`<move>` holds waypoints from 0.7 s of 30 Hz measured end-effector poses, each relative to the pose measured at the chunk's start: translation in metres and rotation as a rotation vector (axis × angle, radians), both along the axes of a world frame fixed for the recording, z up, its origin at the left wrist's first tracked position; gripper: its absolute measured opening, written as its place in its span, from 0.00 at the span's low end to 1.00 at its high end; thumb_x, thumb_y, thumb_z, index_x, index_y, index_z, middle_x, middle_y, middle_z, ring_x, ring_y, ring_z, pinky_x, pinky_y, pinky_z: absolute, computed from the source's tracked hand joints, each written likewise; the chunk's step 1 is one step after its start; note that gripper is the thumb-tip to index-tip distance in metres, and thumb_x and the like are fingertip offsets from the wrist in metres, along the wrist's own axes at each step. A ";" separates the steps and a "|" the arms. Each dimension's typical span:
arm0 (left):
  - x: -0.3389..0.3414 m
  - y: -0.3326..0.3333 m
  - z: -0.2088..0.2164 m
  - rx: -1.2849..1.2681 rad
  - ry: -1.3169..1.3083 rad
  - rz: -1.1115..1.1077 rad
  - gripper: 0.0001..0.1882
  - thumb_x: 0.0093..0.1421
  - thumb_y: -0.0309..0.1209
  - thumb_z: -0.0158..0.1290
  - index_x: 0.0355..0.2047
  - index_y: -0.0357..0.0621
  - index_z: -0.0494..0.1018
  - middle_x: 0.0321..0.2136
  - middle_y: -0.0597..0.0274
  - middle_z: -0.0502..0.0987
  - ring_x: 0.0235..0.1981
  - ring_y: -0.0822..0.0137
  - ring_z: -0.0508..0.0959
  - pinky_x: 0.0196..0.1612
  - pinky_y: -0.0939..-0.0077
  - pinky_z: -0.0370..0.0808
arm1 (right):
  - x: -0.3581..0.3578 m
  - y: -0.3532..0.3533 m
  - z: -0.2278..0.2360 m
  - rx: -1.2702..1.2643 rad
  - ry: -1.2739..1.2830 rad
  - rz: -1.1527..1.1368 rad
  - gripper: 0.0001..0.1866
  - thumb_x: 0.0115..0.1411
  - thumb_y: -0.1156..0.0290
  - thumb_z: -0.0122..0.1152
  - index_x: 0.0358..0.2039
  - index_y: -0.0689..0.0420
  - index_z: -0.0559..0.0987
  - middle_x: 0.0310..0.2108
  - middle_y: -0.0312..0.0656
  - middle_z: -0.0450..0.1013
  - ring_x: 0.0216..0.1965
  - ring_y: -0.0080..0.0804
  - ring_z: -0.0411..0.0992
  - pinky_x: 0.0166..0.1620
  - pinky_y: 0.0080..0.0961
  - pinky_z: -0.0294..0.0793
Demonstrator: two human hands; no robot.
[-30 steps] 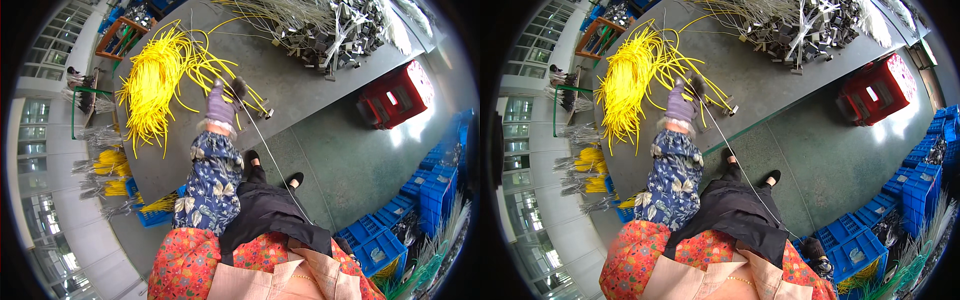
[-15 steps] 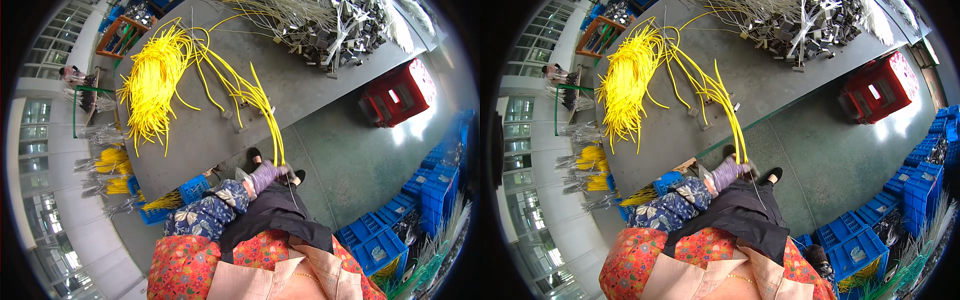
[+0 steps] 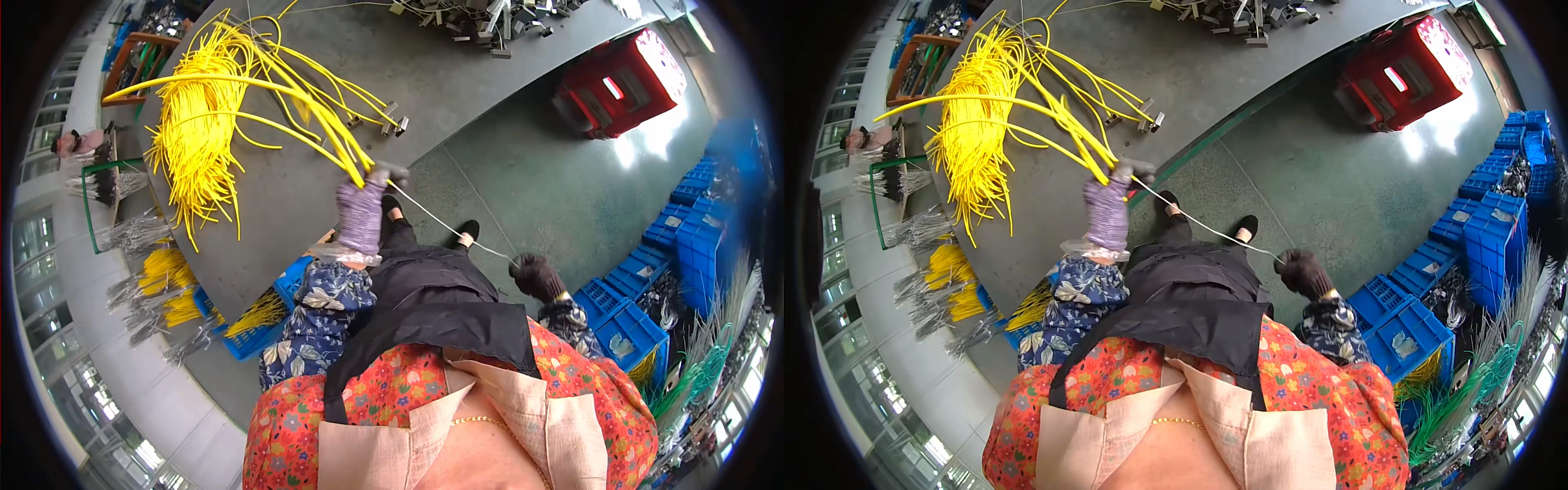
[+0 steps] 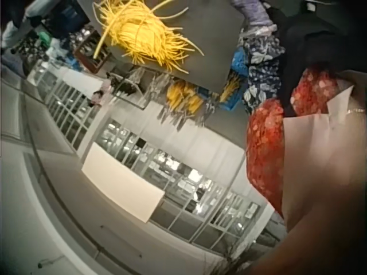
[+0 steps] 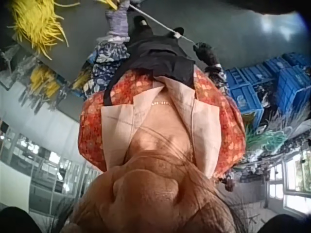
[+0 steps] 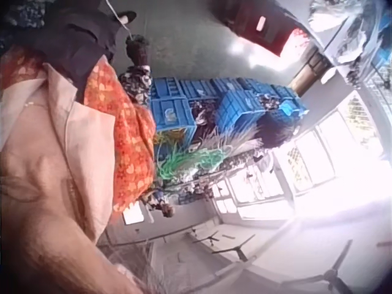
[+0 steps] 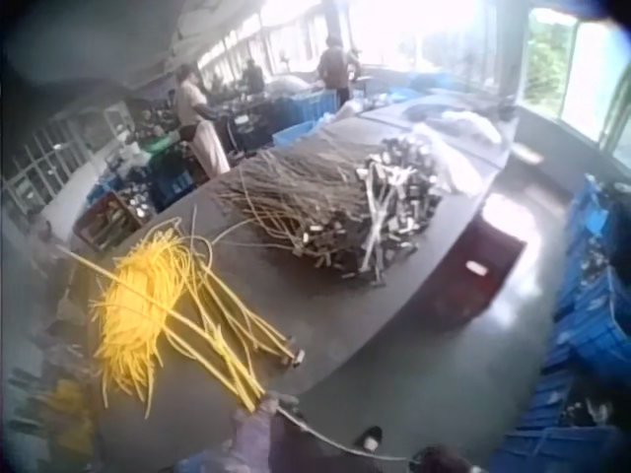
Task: Organizing and bundling groups of yellow and silver electrical wires at a production station.
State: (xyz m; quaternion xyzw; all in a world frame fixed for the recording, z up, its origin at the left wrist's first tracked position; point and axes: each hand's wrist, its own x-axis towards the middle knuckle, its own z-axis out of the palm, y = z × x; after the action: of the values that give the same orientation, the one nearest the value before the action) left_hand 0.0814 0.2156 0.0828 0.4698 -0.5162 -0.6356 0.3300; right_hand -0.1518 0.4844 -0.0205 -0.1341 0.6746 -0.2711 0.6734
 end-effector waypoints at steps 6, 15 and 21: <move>0.063 -0.080 0.027 -0.065 0.110 0.277 0.19 0.59 0.42 0.48 0.30 0.35 0.73 0.23 0.61 0.75 0.22 0.72 0.75 0.27 0.79 0.72 | -0.001 -0.040 -0.013 -0.282 -0.139 0.025 0.06 0.51 0.70 0.57 0.21 0.57 0.73 0.16 0.32 0.66 0.17 0.19 0.62 0.21 0.19 0.62; 0.011 -0.046 0.021 -0.195 0.001 0.134 0.10 0.56 0.32 0.51 0.23 0.39 0.74 0.22 0.66 0.75 0.24 0.75 0.73 0.27 0.81 0.70 | 0.030 -0.119 0.033 -0.874 0.462 0.421 0.05 0.43 0.76 0.54 0.17 0.55 0.68 0.14 0.39 0.59 0.16 0.35 0.61 0.19 0.27 0.61; 0.004 -0.057 0.007 -0.198 -0.003 0.296 0.11 0.58 0.33 0.49 0.26 0.38 0.74 0.22 0.63 0.76 0.23 0.74 0.74 0.29 0.80 0.72 | 0.068 -0.219 0.037 -0.719 0.119 0.057 0.07 0.45 0.81 0.52 0.28 0.58 0.69 0.26 0.43 0.66 0.27 0.39 0.69 0.28 0.27 0.70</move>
State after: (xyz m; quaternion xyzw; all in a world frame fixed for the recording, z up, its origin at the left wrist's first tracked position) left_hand 0.0849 0.1582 0.0898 0.5068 -0.5020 -0.5253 0.4639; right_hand -0.0843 0.2659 0.0160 -0.3964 0.5700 -0.4639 0.5501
